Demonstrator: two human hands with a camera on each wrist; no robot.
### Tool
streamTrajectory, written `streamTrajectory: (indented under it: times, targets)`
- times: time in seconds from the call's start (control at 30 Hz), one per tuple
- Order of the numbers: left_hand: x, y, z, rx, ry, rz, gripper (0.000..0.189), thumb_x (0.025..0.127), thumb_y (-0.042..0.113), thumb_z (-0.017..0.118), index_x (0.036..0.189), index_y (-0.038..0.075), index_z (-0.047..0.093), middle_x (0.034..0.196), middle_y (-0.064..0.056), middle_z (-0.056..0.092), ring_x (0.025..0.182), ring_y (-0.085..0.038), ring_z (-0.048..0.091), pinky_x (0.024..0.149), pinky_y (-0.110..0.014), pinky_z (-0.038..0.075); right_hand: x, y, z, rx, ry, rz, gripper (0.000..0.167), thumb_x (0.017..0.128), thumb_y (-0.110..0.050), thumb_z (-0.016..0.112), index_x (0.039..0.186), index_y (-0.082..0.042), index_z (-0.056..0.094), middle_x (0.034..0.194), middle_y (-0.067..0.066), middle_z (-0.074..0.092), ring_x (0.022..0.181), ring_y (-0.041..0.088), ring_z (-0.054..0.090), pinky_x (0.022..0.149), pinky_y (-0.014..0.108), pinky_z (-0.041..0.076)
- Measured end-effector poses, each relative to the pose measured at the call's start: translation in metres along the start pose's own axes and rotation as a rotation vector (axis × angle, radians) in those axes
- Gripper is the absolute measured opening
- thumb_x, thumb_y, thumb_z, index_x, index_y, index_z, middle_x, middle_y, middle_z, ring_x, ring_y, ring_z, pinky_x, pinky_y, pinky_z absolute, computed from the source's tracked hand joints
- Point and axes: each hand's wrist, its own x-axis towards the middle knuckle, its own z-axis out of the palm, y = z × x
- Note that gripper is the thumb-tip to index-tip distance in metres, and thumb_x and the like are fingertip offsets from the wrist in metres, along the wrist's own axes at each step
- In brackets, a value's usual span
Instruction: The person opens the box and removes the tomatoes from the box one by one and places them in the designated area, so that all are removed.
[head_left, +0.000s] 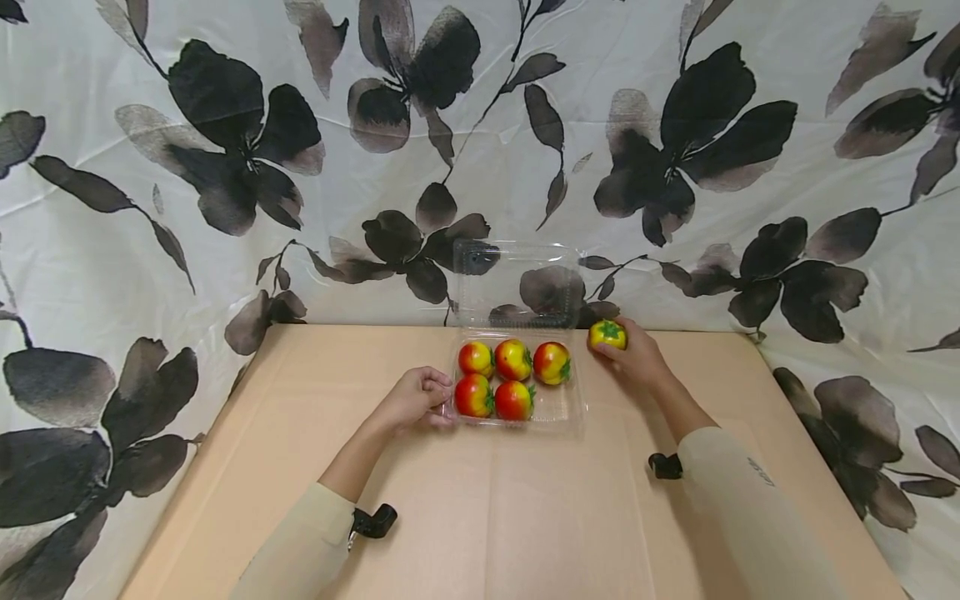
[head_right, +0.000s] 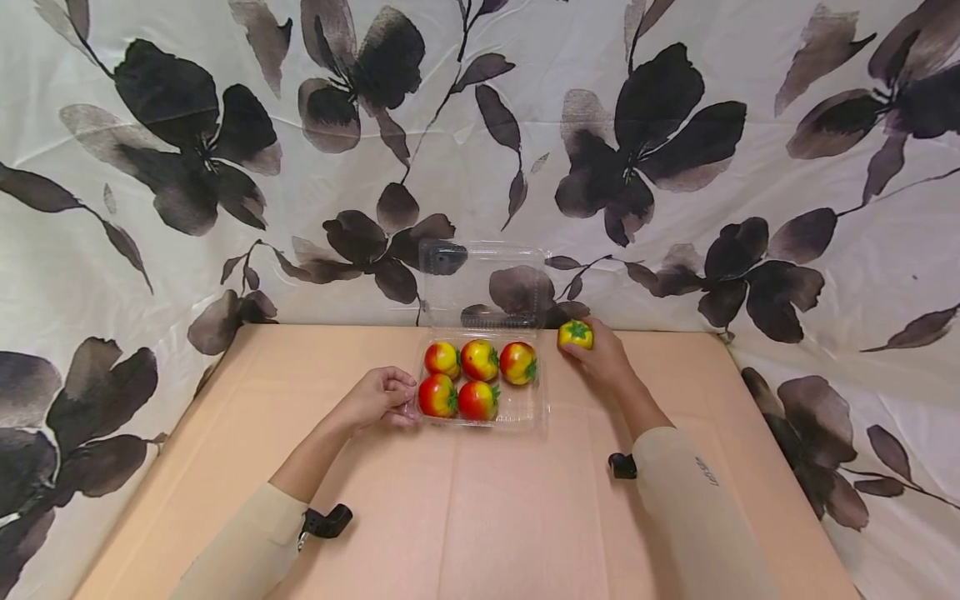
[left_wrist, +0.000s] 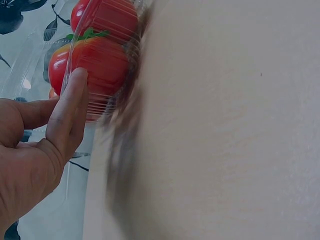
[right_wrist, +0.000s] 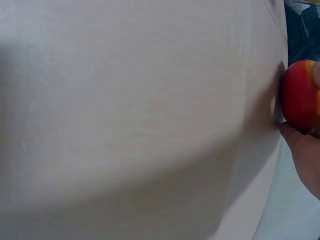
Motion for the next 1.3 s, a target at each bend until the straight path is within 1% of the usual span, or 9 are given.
streamTrajectory:
  times: [0.2, 0.37, 0.57, 0.7, 0.97, 1.1, 1.3]
  targets:
    - [0.001, 0.0002, -0.0002, -0.004, -0.003, 0.001, 0.022, 0.1, -0.007, 0.059, 0.12, -0.012, 0.052, 0.085, -0.009, 0.055, 0.066, -0.021, 0.07, 0.063, -0.036, 0.067, 0.0012, -0.0022, 0.0028, 0.003, 0.006, 0.014, 0.08, 0.1, -0.031, 0.07, 0.157, 0.005, 0.027, 0.151, 0.032, 0.043, 0.132, 0.046, 0.047, 0.119, 0.06, 0.04]
    - [0.002, -0.0002, 0.0011, -0.01, -0.008, -0.003, 0.022, 0.1, -0.007, 0.058, 0.12, -0.012, 0.051, 0.084, -0.009, 0.056, 0.067, -0.02, 0.069, 0.063, -0.035, 0.067, 0.0022, -0.0014, 0.0038, -0.008, 0.01, 0.008, 0.081, 0.099, -0.028, 0.072, 0.156, 0.007, 0.027, 0.151, 0.033, 0.043, 0.132, 0.048, 0.047, 0.119, 0.062, 0.04]
    - [0.0028, -0.0002, 0.0007, -0.006, -0.008, 0.002, 0.022, 0.1, -0.007, 0.058, 0.121, -0.012, 0.05, 0.085, -0.01, 0.056, 0.065, -0.021, 0.07, 0.066, -0.04, 0.068, 0.0048, 0.0036, 0.0071, 0.018, 0.034, 0.003, 0.08, 0.098, -0.026, 0.073, 0.157, 0.004, 0.027, 0.151, 0.031, 0.043, 0.132, 0.047, 0.047, 0.12, 0.061, 0.04]
    - [0.0033, -0.0006, -0.0001, -0.001, -0.007, 0.002, 0.023, 0.1, -0.008, 0.058, 0.121, -0.012, 0.051, 0.085, -0.011, 0.057, 0.065, -0.022, 0.07, 0.067, -0.042, 0.068, 0.0062, 0.0043, 0.0093, 0.029, 0.044, 0.002, 0.083, 0.098, -0.027, 0.073, 0.158, 0.004, 0.024, 0.153, 0.031, 0.041, 0.133, 0.047, 0.047, 0.12, 0.061, 0.039]
    - [0.0043, -0.0019, -0.0002, -0.003, -0.004, 0.004, 0.022, 0.099, -0.008, 0.06, 0.119, -0.012, 0.051, 0.084, -0.01, 0.056, 0.065, -0.023, 0.071, 0.066, -0.042, 0.068, 0.0067, 0.0024, 0.0094, 0.026, 0.008, 0.038, 0.087, 0.099, -0.027, 0.072, 0.161, 0.002, 0.018, 0.154, 0.031, 0.039, 0.135, 0.047, 0.044, 0.122, 0.062, 0.037]
    - [0.0038, -0.0024, -0.0009, -0.002, -0.006, 0.006, 0.022, 0.1, -0.007, 0.06, 0.119, -0.012, 0.051, 0.083, -0.011, 0.057, 0.065, -0.023, 0.071, 0.066, -0.041, 0.068, 0.006, 0.0017, 0.0087, 0.022, -0.005, 0.032, 0.089, 0.099, -0.027, 0.071, 0.161, 0.002, 0.015, 0.156, 0.032, 0.037, 0.138, 0.047, 0.042, 0.123, 0.062, 0.035]
    - [0.0029, -0.0022, -0.0012, -0.003, -0.015, 0.014, 0.022, 0.1, -0.007, 0.059, 0.12, -0.012, 0.051, 0.084, -0.01, 0.058, 0.065, -0.022, 0.071, 0.067, -0.042, 0.068, 0.0053, 0.001, 0.0076, 0.01, -0.017, 0.022, 0.09, 0.099, -0.03, 0.071, 0.161, 0.002, 0.015, 0.155, 0.033, 0.036, 0.137, 0.049, 0.043, 0.122, 0.064, 0.036]
